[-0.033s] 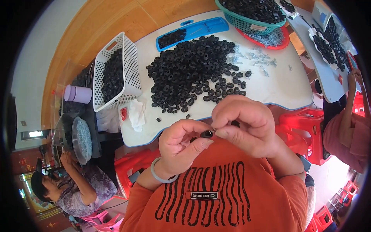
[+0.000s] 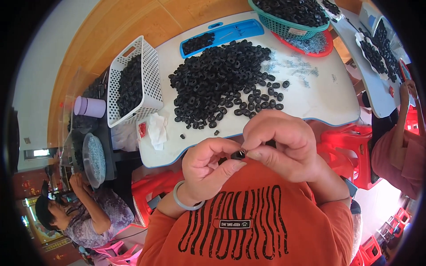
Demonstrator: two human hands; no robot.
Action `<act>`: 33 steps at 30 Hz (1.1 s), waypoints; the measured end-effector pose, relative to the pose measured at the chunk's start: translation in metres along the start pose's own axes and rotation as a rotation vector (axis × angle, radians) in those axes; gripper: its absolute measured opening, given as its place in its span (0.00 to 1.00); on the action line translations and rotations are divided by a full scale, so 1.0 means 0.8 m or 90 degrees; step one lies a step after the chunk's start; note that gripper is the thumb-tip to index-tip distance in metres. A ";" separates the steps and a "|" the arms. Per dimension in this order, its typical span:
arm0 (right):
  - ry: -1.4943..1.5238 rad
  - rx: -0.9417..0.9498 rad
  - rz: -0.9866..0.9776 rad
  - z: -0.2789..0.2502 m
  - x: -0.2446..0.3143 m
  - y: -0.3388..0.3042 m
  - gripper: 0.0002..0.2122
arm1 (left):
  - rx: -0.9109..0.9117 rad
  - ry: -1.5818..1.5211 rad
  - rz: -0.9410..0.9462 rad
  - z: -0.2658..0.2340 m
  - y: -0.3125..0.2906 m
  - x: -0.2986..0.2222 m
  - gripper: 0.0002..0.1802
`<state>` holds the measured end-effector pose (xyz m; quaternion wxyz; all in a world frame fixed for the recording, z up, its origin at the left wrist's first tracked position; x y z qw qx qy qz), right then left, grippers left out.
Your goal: The person picks up a black plastic piece and a metal spring, inserts the spring into the piece, and places the assembly onto the table. This process is repeated, occasionally reaching into a basket to move more plastic pieces onto the table.
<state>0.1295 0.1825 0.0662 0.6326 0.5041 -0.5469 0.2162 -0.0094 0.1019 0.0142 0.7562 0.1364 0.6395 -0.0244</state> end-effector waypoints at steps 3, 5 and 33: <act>-0.044 0.026 0.012 0.011 0.003 0.001 0.06 | -0.011 0.076 0.020 -0.001 -0.009 -0.006 0.11; -0.074 0.040 0.014 0.016 0.006 0.000 0.07 | -0.024 0.082 0.027 -0.001 -0.014 -0.005 0.12; -0.215 0.098 0.035 0.129 -0.150 0.055 0.13 | 0.011 -0.259 -0.059 -0.055 -0.125 0.078 0.09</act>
Point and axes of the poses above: each hand's wrist, its own y-axis towards the middle knuckle, its own z-axis out of the palm, x = y × z, the point moved 10 cm from there along y, towards the middle knuckle, and after that the axes turned 15 degrees about x, right-handed, at the moved point
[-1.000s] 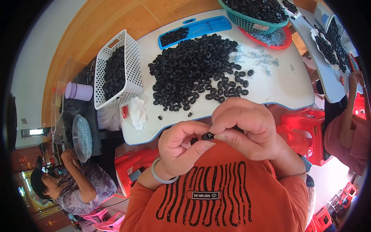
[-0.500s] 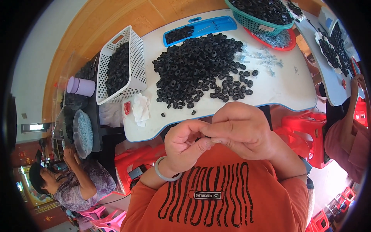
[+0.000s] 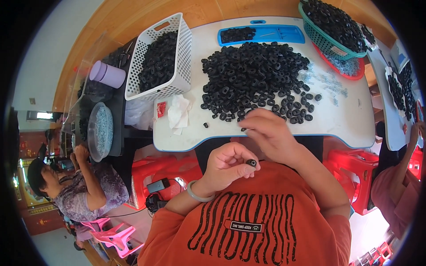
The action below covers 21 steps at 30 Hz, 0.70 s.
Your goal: The person picks up a black plastic piece and a metal spring, inserts the spring into the piece, and places the assembly onto the table. This process is repeated, occasionally reaching into a basket to move more plastic pieces onto the table.
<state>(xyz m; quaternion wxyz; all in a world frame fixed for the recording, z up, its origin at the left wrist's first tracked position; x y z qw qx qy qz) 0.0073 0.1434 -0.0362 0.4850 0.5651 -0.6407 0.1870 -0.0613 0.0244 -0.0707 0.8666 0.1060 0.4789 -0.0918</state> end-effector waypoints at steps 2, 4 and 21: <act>-0.042 0.045 -0.048 0.048 -0.016 0.036 0.13 | 0.013 0.001 0.010 0.006 -0.005 -0.016 0.10; -0.130 0.141 -0.017 0.113 -0.038 0.077 0.14 | -0.004 0.036 0.066 0.010 -0.016 -0.040 0.10; -0.082 0.025 -0.005 0.115 -0.031 0.121 0.06 | -0.158 0.079 0.110 -0.035 -0.056 -0.073 0.10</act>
Point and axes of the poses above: each hand's wrist, its own y-axis towards the middle knuckle, its own z-axis out of the palm, x = y × z, the point moved 10 cm from there along y, towards the middle knuckle, and after that the axes turned 15 degrees about x, right-handed, at the moved point
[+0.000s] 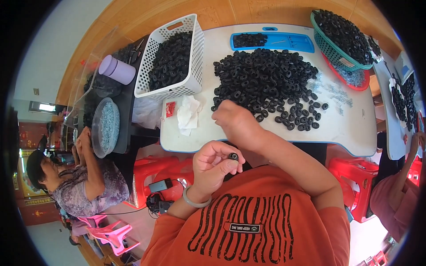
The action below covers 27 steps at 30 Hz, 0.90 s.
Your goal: The person picks up a black plastic piece and a metal spring, inserts the spring into the piece, and places the assembly onto the table. This process is repeated, occasionally reaching into a basket to move more plastic pieces onto the table.
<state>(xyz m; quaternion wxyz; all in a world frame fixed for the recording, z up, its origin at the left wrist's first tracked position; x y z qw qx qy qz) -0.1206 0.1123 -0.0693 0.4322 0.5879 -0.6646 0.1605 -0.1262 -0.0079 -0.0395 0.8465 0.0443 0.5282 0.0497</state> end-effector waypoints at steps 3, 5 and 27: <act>0.306 0.021 0.114 -0.048 0.001 -0.026 0.06 | -0.013 0.009 0.015 -0.004 0.001 -0.007 0.11; 0.575 0.011 0.178 -0.063 0.012 -0.056 0.05 | -0.019 0.009 0.021 -0.003 0.003 -0.011 0.11; 0.544 0.028 0.107 -0.124 0.095 -0.123 0.08 | 0.055 0.494 0.048 0.071 0.018 -0.050 0.10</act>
Point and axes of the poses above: each hand's wrist, its own y-axis towards the middle knuckle, its own z-axis out of the palm, x = y × z, the point moved 10 cm from there along y, towards the middle knuckle, and after that the axes turned 15 degrees about x, right-handed, at the moved point
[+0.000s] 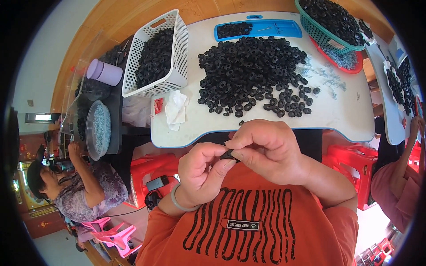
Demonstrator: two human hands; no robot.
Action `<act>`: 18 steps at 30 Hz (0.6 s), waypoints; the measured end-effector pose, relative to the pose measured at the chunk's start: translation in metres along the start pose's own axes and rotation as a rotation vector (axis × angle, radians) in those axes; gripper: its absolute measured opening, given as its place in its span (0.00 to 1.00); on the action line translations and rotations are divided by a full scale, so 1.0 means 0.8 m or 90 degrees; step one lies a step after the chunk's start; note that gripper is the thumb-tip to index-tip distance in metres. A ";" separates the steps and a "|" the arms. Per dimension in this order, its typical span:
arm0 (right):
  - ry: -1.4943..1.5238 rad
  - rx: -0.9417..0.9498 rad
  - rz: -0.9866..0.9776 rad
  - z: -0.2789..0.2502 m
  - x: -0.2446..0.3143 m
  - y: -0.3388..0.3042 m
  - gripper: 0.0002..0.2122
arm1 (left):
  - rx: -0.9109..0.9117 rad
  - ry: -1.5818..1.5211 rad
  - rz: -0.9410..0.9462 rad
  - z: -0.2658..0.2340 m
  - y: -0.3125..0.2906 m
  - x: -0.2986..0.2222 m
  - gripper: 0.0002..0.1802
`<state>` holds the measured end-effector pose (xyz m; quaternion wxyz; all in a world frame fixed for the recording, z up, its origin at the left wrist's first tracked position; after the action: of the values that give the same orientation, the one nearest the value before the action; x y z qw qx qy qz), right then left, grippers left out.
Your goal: The person picks up a black plastic piece and a metal spring, inserts the spring into the piece, and places the assembly onto the table. This process is repeated, occasionally reaching into a basket to move more plastic pieces onto the table.
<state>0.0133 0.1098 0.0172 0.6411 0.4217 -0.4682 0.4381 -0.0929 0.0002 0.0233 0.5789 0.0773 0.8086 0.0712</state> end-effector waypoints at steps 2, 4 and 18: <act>-0.255 0.002 -0.131 0.010 0.032 0.001 0.07 | -0.008 0.018 0.011 -0.001 0.000 -0.001 0.09; -0.280 0.007 -0.135 0.014 0.034 0.002 0.07 | -0.013 0.049 0.013 -0.001 -0.002 -0.001 0.09; -0.308 0.045 -0.146 0.010 0.046 -0.001 0.08 | 0.001 -0.006 -0.017 0.000 0.007 -0.003 0.08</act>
<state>0.0184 0.1082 0.0541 0.5409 0.5865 -0.5412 0.2654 -0.0916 0.0051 0.0269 0.5839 0.0670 0.8066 0.0627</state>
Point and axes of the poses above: each hand's wrist, its own y-axis towards the middle knuckle, its own z-axis out of the palm, x = y × z, the point moved 10 cm from there along y, towards the middle knuckle, and after that the axes turned 15 degrees about x, right-handed, at the moved point
